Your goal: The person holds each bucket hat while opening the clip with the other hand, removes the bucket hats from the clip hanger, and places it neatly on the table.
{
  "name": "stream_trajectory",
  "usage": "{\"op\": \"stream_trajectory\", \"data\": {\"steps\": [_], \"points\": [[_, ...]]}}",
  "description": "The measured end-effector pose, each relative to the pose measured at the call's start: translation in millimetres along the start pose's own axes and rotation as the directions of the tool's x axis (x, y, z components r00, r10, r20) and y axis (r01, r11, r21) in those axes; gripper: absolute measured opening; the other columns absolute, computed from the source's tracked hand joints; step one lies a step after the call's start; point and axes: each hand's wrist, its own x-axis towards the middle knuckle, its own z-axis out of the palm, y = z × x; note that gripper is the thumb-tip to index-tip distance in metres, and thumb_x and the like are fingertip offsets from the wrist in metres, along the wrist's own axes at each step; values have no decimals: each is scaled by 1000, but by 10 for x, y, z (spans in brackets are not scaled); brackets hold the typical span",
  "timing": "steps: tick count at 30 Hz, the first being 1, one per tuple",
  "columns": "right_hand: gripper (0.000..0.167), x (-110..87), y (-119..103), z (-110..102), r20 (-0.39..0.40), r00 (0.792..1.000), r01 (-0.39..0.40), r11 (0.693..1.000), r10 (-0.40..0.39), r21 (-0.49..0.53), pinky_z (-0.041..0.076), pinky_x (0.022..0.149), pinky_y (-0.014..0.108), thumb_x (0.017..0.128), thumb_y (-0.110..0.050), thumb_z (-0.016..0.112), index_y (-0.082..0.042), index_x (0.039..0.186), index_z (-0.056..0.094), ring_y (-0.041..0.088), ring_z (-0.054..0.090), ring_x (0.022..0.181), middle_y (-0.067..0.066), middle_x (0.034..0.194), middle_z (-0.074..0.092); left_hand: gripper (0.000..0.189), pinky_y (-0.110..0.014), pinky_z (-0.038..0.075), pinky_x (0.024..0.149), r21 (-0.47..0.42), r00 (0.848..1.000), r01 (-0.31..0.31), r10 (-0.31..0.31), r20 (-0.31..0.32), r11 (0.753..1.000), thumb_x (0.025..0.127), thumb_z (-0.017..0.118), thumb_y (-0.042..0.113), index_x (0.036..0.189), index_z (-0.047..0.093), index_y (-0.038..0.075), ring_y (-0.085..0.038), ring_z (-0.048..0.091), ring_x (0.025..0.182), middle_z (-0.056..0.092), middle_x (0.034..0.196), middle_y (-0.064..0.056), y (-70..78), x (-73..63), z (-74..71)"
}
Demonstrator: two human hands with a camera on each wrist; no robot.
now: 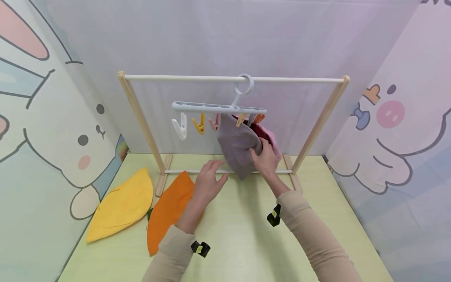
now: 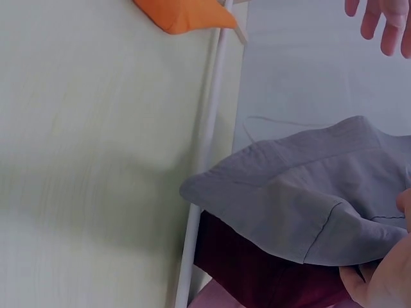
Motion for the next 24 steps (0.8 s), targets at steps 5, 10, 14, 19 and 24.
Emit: {"op": "stream_trajectory", "data": {"steps": [5,10,14,19,24], "points": [[44,9,4,17,-26,999,-32,999,32,14,42,91,41,79,-15,66,-1,118,51,31,56,104,17,111,60,36,-35,47,83,17,999,-48,49,-20,999,78,71,21,112,63,13,-22,57,102,61,109,-4,95,99,21],[35,14,17,27,-51,997,-59,998,60,19,46,81,43,80,-12,64,-2,112,54,33,60,91,17,101,64,34,-34,48,81,40,995,-89,91,-50,995,79,70,23,111,63,13,-22,58,100,62,107,-4,201,215,9],[28,3,-5,9,-64,995,-76,997,77,19,48,77,42,80,-11,62,-3,106,55,32,62,87,17,96,65,32,-34,49,77,53,992,-97,100,-70,994,78,70,22,108,64,11,-21,59,96,62,104,-4,261,295,3],[23,-24,-54,-33,-75,993,-95,995,96,18,48,74,41,80,-11,61,-4,101,57,30,63,84,16,92,66,32,-34,50,73,63,993,-84,89,-76,994,78,70,22,107,65,11,-21,61,93,62,101,-5,319,375,5],[18,-38,-65,-60,-104,992,-60,996,67,64,48,72,41,79,-5,61,-2,96,58,29,62,79,16,86,66,32,-35,50,72,57,994,-72,77,-80,996,78,70,22,108,65,10,-22,61,92,62,102,-5,373,418,8]]}}
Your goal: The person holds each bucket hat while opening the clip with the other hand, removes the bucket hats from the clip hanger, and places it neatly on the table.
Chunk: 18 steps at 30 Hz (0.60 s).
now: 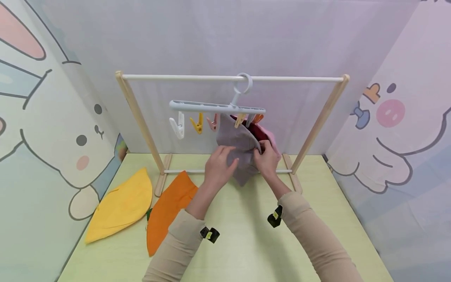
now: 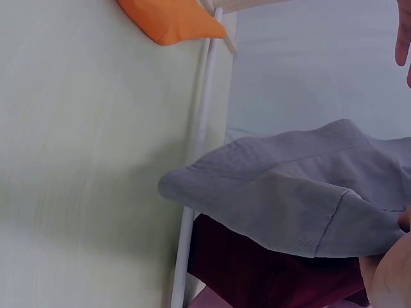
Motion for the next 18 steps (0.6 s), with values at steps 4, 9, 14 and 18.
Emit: {"op": "stream_trajectory", "data": {"steps": [4,9,14,18], "points": [[14,0,21,-21,-52,997,59,998,-58,8,48,69,39,76,-3,61,-2,90,61,27,62,74,14,82,66,32,-34,49,74,2,1000,5,-5,5,1000,79,69,22,108,65,11,-20,60,95,62,104,-4,51,31,-5],[14,-28,5,-67,-51,994,93,996,-92,-1,48,68,38,75,-3,62,-3,89,62,25,62,73,12,80,67,30,-33,50,73,9,1000,3,-3,19,1000,80,69,22,108,64,12,-20,61,95,62,105,-4,135,88,-40],[15,-73,-56,-117,-14,995,101,995,-101,8,49,67,38,76,-2,62,-2,90,62,26,64,72,13,79,67,30,-33,50,65,29,999,27,-28,38,999,82,67,23,109,64,13,-21,61,94,61,106,-5,197,165,-61],[13,-116,-90,-143,7,994,109,993,-110,51,50,64,38,76,1,61,1,89,60,27,63,72,16,79,65,31,-35,50,65,33,998,49,-50,34,998,82,66,23,111,63,12,-23,61,93,61,108,-6,232,232,-79]]}}
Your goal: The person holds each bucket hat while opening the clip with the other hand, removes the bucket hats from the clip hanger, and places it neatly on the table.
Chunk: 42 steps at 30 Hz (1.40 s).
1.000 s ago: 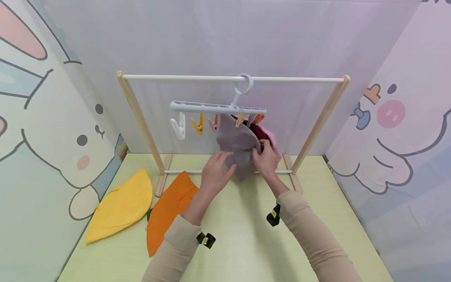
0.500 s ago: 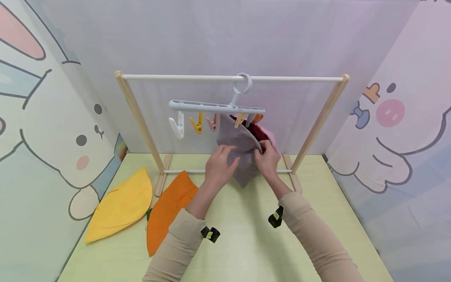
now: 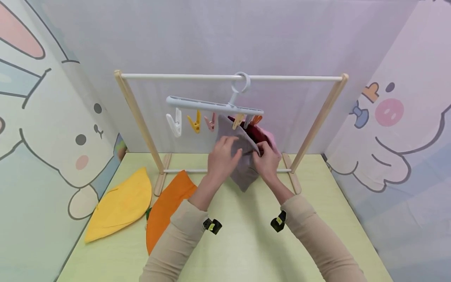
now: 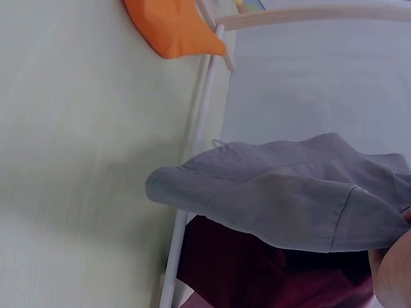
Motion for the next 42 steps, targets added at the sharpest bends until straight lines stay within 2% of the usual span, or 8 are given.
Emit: {"op": "stream_trajectory", "data": {"steps": [5,14,22,27,34,42], "points": [[12,-47,-23,4,14,1000,3,999,-3,34,48,63,36,76,3,60,0,87,59,26,61,70,15,78,64,33,-36,50,67,8,1000,27,-27,7,1000,82,66,23,112,62,11,-24,61,93,61,109,-8,26,74,-31],[10,-137,-71,-1,37,999,1,999,-2,37,49,67,35,77,2,60,-2,87,59,24,61,74,13,82,65,37,-40,51,70,55,994,93,-96,55,994,83,64,27,117,59,12,-25,60,96,60,111,-8,66,214,-43],[5,-184,-118,-31,53,998,27,998,-29,51,49,66,34,78,-2,59,-2,83,59,21,62,73,11,80,65,38,-40,50,70,82,995,86,-90,50,993,83,65,28,116,59,10,-26,60,94,60,110,-9,89,301,-36],[2,-230,-147,-55,68,996,51,997,-54,53,49,65,33,79,-3,60,-3,80,60,19,61,71,9,78,64,39,-41,51,69,119,991,105,-114,72,987,84,64,29,117,58,9,-27,60,94,59,110,-9,103,366,-30],[6,-287,-186,-70,78,991,102,994,-106,49,47,64,29,79,-3,63,-7,78,59,15,58,69,5,74,61,40,-41,51,66,164,992,97,-110,68,982,84,63,30,117,56,8,-29,61,88,59,105,-10,83,453,25],[9,-336,-220,-98,88,989,112,992,-117,58,46,62,27,78,-2,64,-8,76,58,13,56,67,3,73,60,39,-40,51,67,205,993,75,-91,70,976,85,63,32,116,57,9,-28,61,88,61,103,-10,63,520,77]]}}
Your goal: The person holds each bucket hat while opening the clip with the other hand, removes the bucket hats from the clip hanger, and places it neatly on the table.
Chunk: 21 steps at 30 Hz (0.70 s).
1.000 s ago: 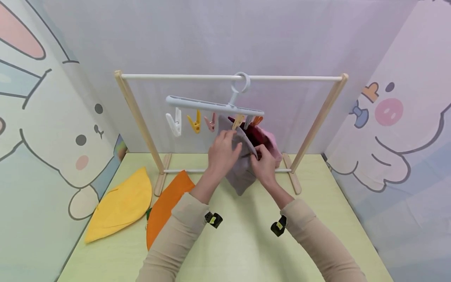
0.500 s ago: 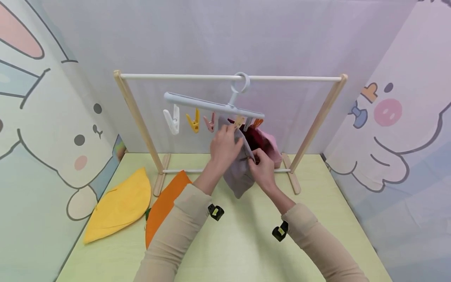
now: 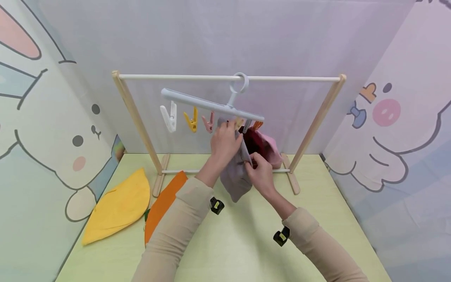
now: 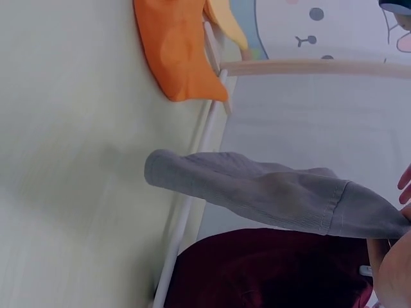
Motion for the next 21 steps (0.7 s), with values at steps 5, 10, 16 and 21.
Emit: {"op": "stream_trajectory", "data": {"steps": [5,10,16,21], "points": [[8,-23,-9,-4,19,1000,1,1000,-1,17,47,62,27,78,-2,64,-8,76,58,12,58,68,3,73,60,38,-40,51,65,59,1000,9,-11,23,998,86,61,35,114,56,9,-27,61,85,60,102,-10,53,30,-1],[8,-43,-22,-1,39,999,-6,999,4,42,49,62,27,78,-2,64,-7,76,58,12,59,69,3,73,60,36,-39,51,62,116,1000,7,-9,10,993,86,61,34,109,54,8,-26,60,86,60,98,-9,107,49,0],[9,-58,-28,8,53,999,-3,998,0,55,50,62,28,78,-1,64,-8,77,58,13,61,72,4,76,62,33,-39,50,57,109,999,-3,8,-40,994,84,65,32,104,55,7,-26,60,79,61,90,-9,144,85,5],[9,-68,-31,9,68,998,-5,998,0,62,52,62,29,79,-1,64,-8,78,58,15,62,73,4,77,62,33,-39,50,58,92,1000,8,-9,3,996,84,64,32,104,55,7,-27,61,79,63,90,-9,157,122,-5]]}}
